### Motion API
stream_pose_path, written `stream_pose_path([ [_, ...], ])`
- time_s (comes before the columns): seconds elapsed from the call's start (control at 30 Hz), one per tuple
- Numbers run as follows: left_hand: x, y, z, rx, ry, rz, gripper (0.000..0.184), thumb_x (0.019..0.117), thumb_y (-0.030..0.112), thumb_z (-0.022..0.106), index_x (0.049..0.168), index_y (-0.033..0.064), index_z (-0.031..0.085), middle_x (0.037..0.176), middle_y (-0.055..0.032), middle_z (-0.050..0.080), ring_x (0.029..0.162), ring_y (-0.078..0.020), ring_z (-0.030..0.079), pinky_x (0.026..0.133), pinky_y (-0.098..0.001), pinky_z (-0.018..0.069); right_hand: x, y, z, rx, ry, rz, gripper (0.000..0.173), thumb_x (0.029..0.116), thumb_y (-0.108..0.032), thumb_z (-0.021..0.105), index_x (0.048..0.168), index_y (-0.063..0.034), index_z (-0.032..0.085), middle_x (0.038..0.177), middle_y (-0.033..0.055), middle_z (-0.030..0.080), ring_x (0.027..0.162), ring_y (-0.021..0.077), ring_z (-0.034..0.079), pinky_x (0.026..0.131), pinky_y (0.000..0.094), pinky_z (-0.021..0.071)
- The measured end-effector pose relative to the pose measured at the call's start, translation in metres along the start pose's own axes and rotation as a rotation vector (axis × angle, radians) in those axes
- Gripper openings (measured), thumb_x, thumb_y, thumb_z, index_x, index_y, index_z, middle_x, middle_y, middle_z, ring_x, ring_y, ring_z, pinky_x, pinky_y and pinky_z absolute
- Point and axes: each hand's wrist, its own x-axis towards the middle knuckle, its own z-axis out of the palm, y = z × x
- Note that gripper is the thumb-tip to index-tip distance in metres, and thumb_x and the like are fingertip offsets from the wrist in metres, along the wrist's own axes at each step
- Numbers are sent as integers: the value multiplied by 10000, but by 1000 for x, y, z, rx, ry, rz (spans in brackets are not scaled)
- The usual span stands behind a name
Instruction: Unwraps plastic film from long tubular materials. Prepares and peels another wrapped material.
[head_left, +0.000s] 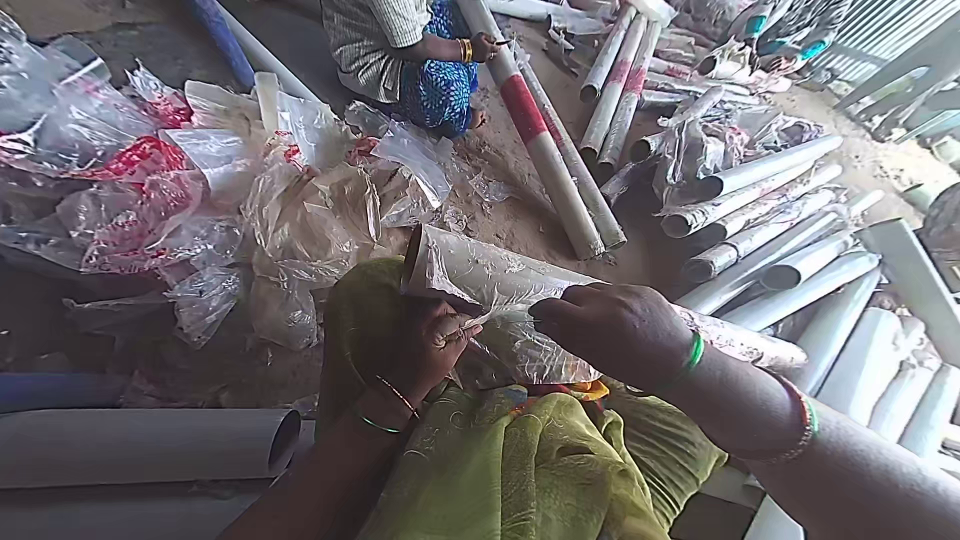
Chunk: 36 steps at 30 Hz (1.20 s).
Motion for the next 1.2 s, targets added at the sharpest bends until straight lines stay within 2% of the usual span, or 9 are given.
stream_pose_path([
  [0.17,0,1,-4,23,-18,-3,211,873,243,736,831,42,781,787,-93,709,778,-140,678,785,-251,535,22,1,10,20,34,-35,179,973,-184,596,937,-86,742,616,102,568,528,298,610,420,418,444],
  [0.3,-1,-2,-1,2,3,12,221,883,246,726,825,38,773,777,-91,693,775,-122,658,780,-215,517,22,3,-1,26,-7,-37,169,968,-203,610,924,-98,735,624,90,583,535,284,619,430,418,454],
  [0.47,-1,-5,1,-6,5,29,230,893,259,721,819,47,767,778,-85,688,778,-118,653,782,-216,513,22,2,4,47,-18,2,192,975,-236,622,953,-92,746,715,110,638,555,286,631,439,425,469],
  [0.57,-2,-4,-1,0,-10,27,243,900,268,717,820,44,766,781,-89,690,773,-127,658,777,-226,519,31,-3,11,38,-35,-26,153,959,-180,645,917,-68,740,768,137,643,553,297,627,429,433,464],
  [0.73,-3,-2,-1,-35,-10,-18,227,890,237,719,850,23,785,762,-90,677,733,-93,635,737,-187,509,53,-15,14,-46,-247,-62,97,932,-32,629,902,-44,721,784,156,612,603,311,628,454,406,437],
  [0.87,-3,-3,-1,-54,-22,-17,216,892,219,716,866,19,794,777,-103,682,745,-105,638,747,-190,509,59,-19,4,-99,-443,-81,148,944,40,577,995,-29,696,849,179,611,648,323,633,487,400,441],
  [0.93,-3,-4,-2,-59,-25,-3,217,898,227,715,859,27,790,772,-96,678,751,-104,638,754,-191,507,55,-18,-3,-120,-487,-76,135,942,41,594,995,-35,691,832,164,603,641,310,635,480,391,451],
  [1.07,-2,-4,-3,-24,-16,47,204,884,237,714,832,54,786,768,-85,695,767,-130,660,769,-232,517,36,-7,-10,-173,-482,-95,122,942,7,632,966,-76,717,788,128,590,590,275,622,437,367,447],
  [1.2,-2,-5,-4,-31,-9,65,212,900,258,705,839,74,790,764,-72,691,764,-125,656,762,-229,513,24,-2,-22,-202,-340,-96,73,901,-23,680,913,-79,724,728,129,580,534,280,605,397,375,426],
])
